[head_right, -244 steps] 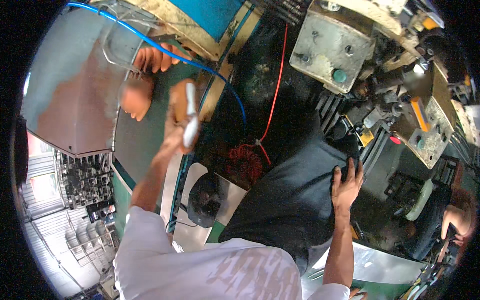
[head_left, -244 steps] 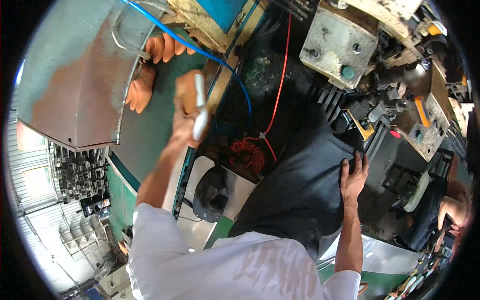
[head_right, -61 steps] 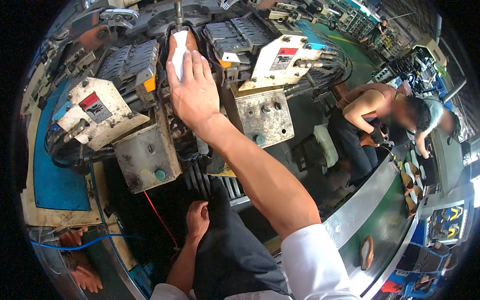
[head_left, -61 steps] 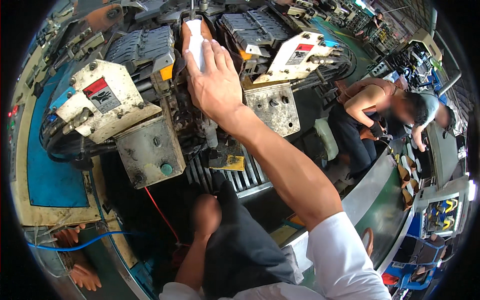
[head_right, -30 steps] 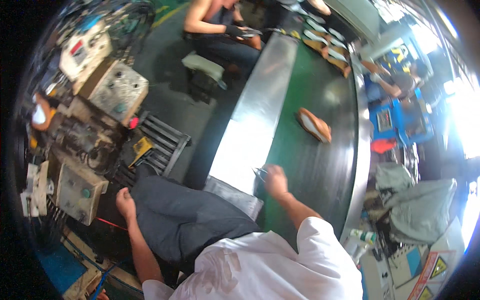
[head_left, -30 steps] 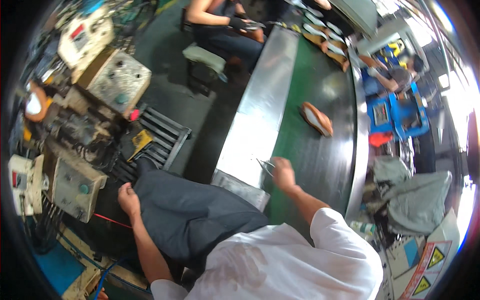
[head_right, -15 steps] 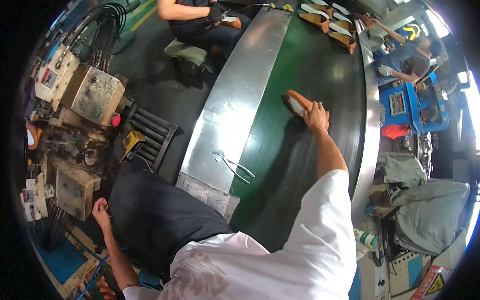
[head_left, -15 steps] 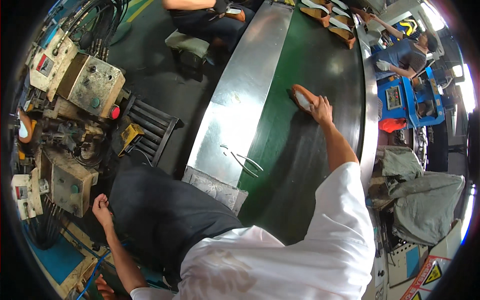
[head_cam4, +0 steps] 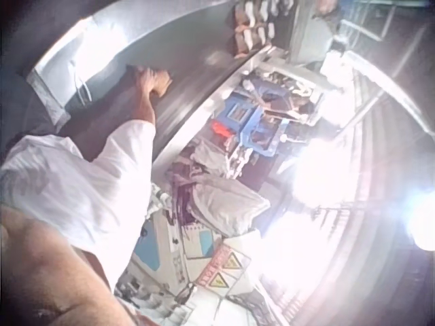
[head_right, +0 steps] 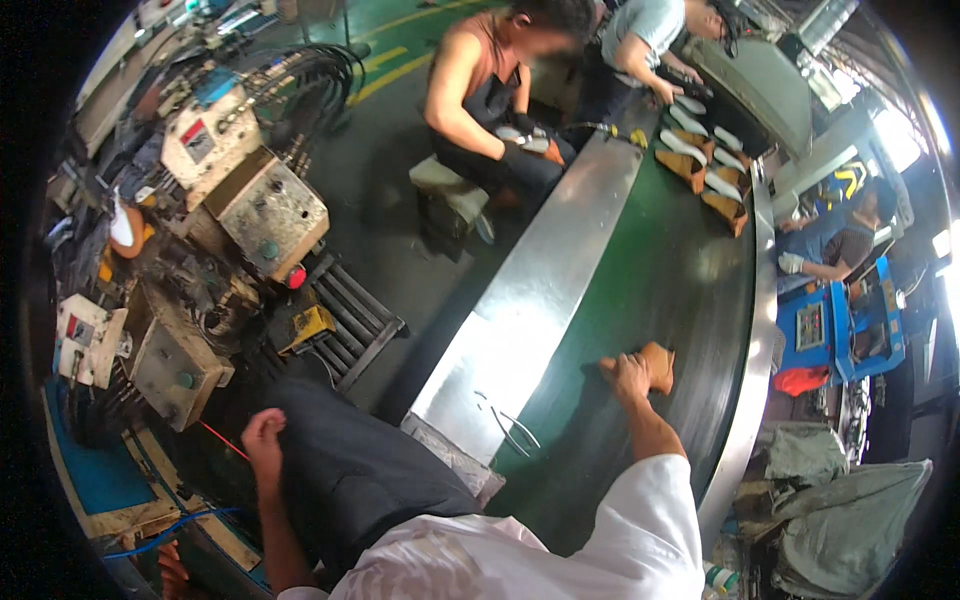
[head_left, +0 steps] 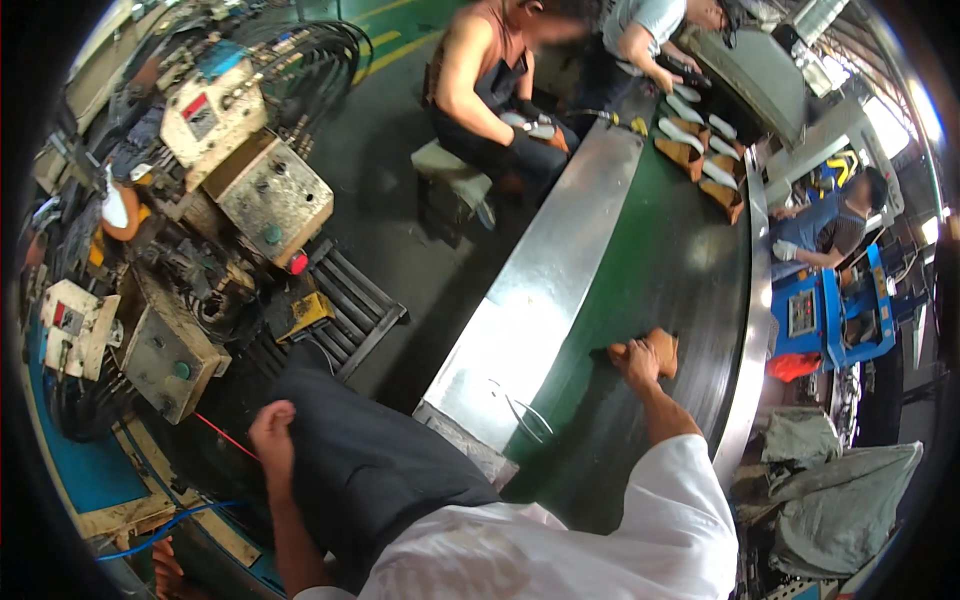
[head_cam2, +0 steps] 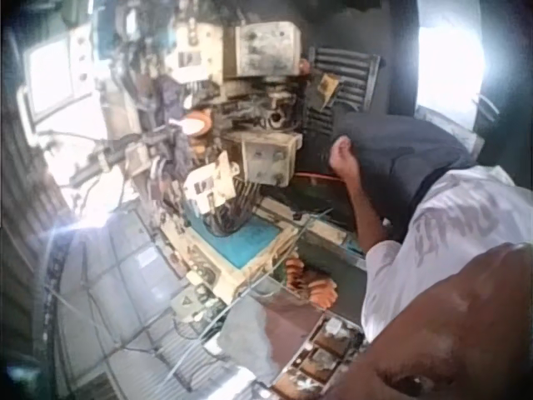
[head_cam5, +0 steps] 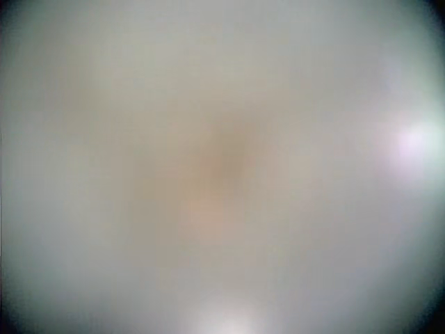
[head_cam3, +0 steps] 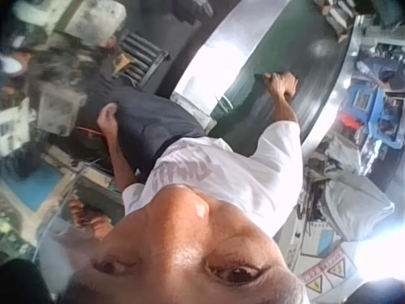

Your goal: The person processes shoe uppers on a factory production line. They pick up brown leather shoe uppers from a conveyor belt, place them into a machine to press the sole area, and then return them to the belt. The task is performed repeatedly in a rhythmic cycle.

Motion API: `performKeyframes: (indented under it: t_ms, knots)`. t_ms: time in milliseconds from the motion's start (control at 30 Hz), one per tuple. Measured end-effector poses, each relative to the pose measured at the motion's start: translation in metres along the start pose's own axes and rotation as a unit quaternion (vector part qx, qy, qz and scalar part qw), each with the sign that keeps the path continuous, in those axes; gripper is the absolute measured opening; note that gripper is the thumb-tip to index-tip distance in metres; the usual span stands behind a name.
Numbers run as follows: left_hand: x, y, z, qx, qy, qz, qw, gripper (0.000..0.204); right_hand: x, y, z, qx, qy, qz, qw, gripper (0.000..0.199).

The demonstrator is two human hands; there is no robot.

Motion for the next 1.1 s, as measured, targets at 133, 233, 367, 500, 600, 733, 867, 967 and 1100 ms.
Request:
performKeyframes:
  t_ms: [133,233,367,500,600,733,867,967,1100]
  knots:
    - [-0.055,0.002,-0.11,0.106,0.199,0.053,0.973,0.029,0.043,0.004,0.131,-0.077,-0.191,-0.1,0.973,0.037]
    - [-0.132,0.01,-0.188,0.245,0.272,0.1,0.925,0.044,0.094,0.04,0.183,-0.103,-0.512,-0.108,0.846,0.04]
    - [-0.209,0.031,-0.214,0.392,0.304,0.08,0.864,0.085,0.224,0.102,0.181,-0.034,-0.771,-0.071,0.632,0.058]
    - [-0.184,-0.007,-0.113,0.178,0.39,-0.01,0.904,0.079,0.363,0.158,0.142,0.08,-0.787,0.006,0.612,0.059]
    - [-0.144,-0.008,-0.018,0.049,0.278,-0.02,0.959,0.057,0.443,0.199,0.116,0.193,-0.683,0.047,0.703,0.057]
    - [-0.097,0.024,0.062,-0.116,0.05,-0.009,0.992,0.039,0.545,0.241,0.083,0.369,-0.561,0.203,0.713,0.086]
    - [-0.082,0.056,0.085,-0.15,-0.015,-0.019,0.988,0.035,0.603,0.272,0.054,0.499,-0.459,0.199,0.708,0.088]
    - [-0.101,0.07,0.11,-0.117,-0.017,-0.086,0.989,0.039,0.616,0.269,0.049,0.509,-0.475,0.257,0.67,0.087]
    - [-0.148,0.085,0.131,-0.025,0.135,-0.152,0.979,0.049,0.638,0.247,0.072,0.424,-0.387,0.388,0.721,0.108]
Point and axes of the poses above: each hand's wrist, its own y-axis away from the middle knuckle, its own z-axis out of the back of the hand, x = y × z, the point moved 10 cm from there along -y, towards the middle knuckle, and after that the axes turned 9 degrees about -y, right-handed, at the moved point
